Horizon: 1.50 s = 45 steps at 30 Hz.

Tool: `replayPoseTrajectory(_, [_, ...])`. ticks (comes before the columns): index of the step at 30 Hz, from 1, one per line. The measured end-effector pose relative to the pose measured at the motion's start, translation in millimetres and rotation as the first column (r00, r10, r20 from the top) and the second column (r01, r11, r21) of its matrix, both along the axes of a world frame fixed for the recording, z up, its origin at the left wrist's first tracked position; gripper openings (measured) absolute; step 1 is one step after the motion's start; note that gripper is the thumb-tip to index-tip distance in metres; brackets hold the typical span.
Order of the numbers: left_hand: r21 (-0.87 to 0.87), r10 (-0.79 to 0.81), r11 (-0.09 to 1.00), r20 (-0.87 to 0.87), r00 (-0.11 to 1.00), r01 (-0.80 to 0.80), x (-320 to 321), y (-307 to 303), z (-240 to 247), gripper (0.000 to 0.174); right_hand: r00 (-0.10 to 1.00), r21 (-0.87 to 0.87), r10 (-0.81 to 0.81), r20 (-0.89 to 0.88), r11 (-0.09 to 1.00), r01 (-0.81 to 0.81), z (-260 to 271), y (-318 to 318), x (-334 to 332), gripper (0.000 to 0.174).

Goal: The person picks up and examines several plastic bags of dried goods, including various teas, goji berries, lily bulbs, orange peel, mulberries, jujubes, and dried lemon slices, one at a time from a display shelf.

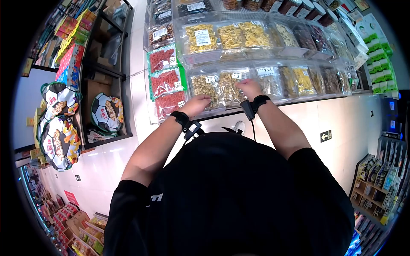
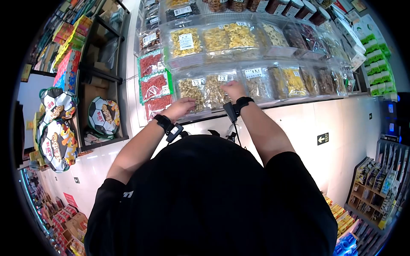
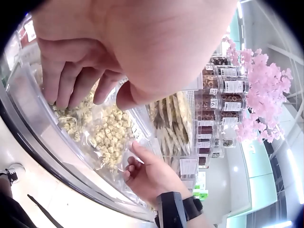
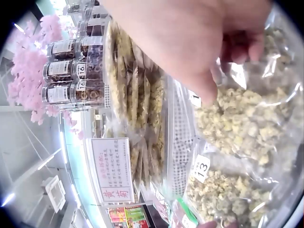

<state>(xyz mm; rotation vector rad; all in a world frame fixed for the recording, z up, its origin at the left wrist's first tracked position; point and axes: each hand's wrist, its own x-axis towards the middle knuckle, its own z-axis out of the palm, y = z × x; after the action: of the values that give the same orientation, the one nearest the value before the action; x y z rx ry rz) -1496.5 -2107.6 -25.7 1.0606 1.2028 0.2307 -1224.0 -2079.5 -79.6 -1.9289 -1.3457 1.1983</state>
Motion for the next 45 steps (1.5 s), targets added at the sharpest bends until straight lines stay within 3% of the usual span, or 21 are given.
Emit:
replayPoseTrajectory(2, [0.009,-0.005,1.0,-0.011,1.0,0.005,0.4,1.4,-2.0,0.037,0.988,-0.064,-0.078,-0.136,0.995,0.07,-0.9,0.8,-1.5,0.027])
replayPoseTrajectory(6, [-0.004,0.023,1.0,0.058,0.998,-0.023,-0.9,4.6,4.5,0.036,0.933,-0.045,-0.186,-0.309,0.982,0.181,9.9,1.5,0.3,0.02])
replayPoseTrajectory(8, [0.026,-0.001,1.0,0.059,0.998,-0.001,3.9,6.4,22.9,0.037,0.846,-0.094,-0.182,-0.501,0.983,0.156,46.2,-4.1,4.6,0.016])
replayPoseTrajectory(10, [0.044,0.033,0.999,-0.023,0.999,-0.032,12.3,8.1,46.7,0.04,0.857,-0.027,-0.089,-0.507,0.996,0.087,67.0,-7.8,15.2,0.011])
replayPoseTrajectory(12, [0.048,-0.011,0.999,0.003,1.0,0.011,16.8,17.1,55.4,0.05,0.842,0.189,0.121,-0.527,0.982,-0.023,76.7,-4.9,24.8,0.007])
replayPoseTrajectory(13, [0.058,0.028,0.998,0.053,0.998,-0.031,23.3,18.4,69.8,0.054,0.773,0.034,0.067,-0.631,0.998,-0.059,97.5,-5.9,29.2,0.008])
replayPoseTrajectory(14, [0.065,0.066,0.995,0.102,0.993,-0.073,29.8,18.6,84.1,0.058,0.773,0.051,0.074,-0.63,0.997,-0.055,117.1,-9.4,26.0,0.008])
replayPoseTrajectory(16, [0.039,0.105,0.993,0.158,0.982,-0.112,42.2,22.2,108.7,0.065,0.536,0.13,0.099,-0.838,0.991,0.021,153.7,-16.5,13.9,0.02])
replayPoseTrajectory(17, [-0.004,0.133,0.99,0.297,0.945,-0.138,47.3,24.7,121.7,0.063,0.601,0.116,0.072,-0.796,0.993,0.035,169.4,-16.5,8.8,0.037])
replayPoseTrajectory(19, [-0.058,0.142,0.989,0.591,0.794,-0.133,59.7,20.0,163.7,0.054,0.57,0.213,0.156,-0.807,0.977,0.034,197.4,-16.9,-1.4,0.044])
replayPoseTrajectory(23, [0.093,0.087,0.974,0.687,0.721,-0.206,61.4,27.8,200.2,0.038,0.55,0.377,0.259,-0.794,0.92,0.111,242.0,-18.9,-15.2,0.054])
replayPoseTrajectory(26, [0.291,0.066,0.904,0.632,0.772,-0.315,59.8,25.7,224.2,0.031,0.601,0.437,0.267,-0.753,0.886,0.154,273.4,-23.3,-26.7,0.062])
replayPoseTrajectory(29, [0.338,0.052,0.881,0.625,0.779,-0.33,55.3,19.3,249.6,0.032,0.622,0.593,0.388,-0.68,0.79,0.155,283.0,-17.5,-33.6,0.067])
replayPoseTrajectory(35, [0.337,0.022,0.878,0.681,0.732,-0.34,47.2,22.5,251.7,0.032,0.68,0.639,0.402,-0.613,0.758,0.128,301.0,-22.3,-41.1,0.047])
replayPoseTrajectory(37, [0.212,0.094,0.908,0.738,0.668,-0.362,46.0,21.5,254.2,0.037,0.672,0.647,0.407,-0.619,0.75,0.141,304.0,-23.0,-44.8,0.042])
replayPoseTrajectory(42, [0.258,0.056,0.901,0.728,0.684,-0.348,41.7,19.8,254.2,0.043,0.652,0.637,0.407,-0.639,0.756,0.152,314.9,-32.5,-49.0,0.032])
replayPoseTrajectory(45, [0.312,0.035,0.878,0.715,0.698,-0.363,39.1,21.9,250.5,0.044,0.694,0.627,0.37,-0.618,0.765,0.151,316.9,-34.2,-47.9,0.03])
